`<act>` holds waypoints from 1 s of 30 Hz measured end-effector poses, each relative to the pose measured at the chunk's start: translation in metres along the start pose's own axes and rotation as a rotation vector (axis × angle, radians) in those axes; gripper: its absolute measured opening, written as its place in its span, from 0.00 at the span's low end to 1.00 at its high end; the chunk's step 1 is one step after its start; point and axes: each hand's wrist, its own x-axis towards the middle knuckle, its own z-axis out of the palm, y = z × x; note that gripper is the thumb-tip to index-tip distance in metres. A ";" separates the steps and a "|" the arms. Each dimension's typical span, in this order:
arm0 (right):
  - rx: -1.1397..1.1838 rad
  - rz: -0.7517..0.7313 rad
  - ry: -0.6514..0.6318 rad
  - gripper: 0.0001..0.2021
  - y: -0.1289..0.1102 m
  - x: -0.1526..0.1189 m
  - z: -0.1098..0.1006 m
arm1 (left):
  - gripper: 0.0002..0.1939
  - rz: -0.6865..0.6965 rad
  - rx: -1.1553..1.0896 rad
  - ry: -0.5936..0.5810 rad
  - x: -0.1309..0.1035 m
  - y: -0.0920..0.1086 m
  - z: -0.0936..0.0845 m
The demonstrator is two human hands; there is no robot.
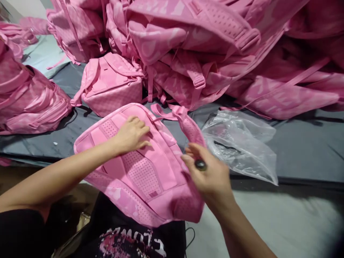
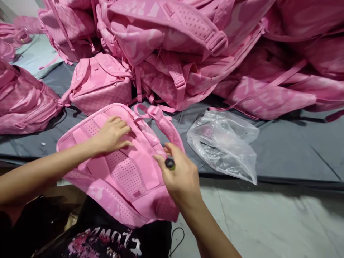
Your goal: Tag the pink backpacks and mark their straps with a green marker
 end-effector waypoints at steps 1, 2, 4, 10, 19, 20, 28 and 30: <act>0.158 -0.038 0.039 0.29 -0.006 0.003 -0.005 | 0.25 0.010 -0.050 -0.057 0.004 0.010 0.003; 0.285 -0.044 0.017 0.33 -0.011 0.007 -0.009 | 0.24 0.007 -0.092 -0.091 0.007 0.018 0.006; 0.470 0.026 -0.135 0.41 -0.021 0.018 -0.008 | 0.20 -0.016 -0.149 -0.066 0.008 0.026 0.009; 0.938 0.156 -0.375 0.35 -0.013 0.044 0.024 | 0.06 -0.057 -0.220 0.208 -0.015 0.034 0.025; 0.821 0.159 -0.100 0.23 -0.019 0.028 0.033 | 0.09 -0.131 -0.221 0.413 -0.025 0.043 0.052; 0.899 0.181 -0.064 0.25 -0.026 0.025 0.036 | 0.10 -0.137 -0.223 0.426 -0.026 0.044 0.054; 0.809 -0.021 0.400 0.16 -0.043 0.020 0.113 | 0.12 -0.181 -0.299 0.443 -0.028 0.046 0.060; 0.580 -0.062 0.515 0.14 -0.029 0.021 0.121 | 0.12 -0.186 -0.295 0.417 -0.028 0.046 0.059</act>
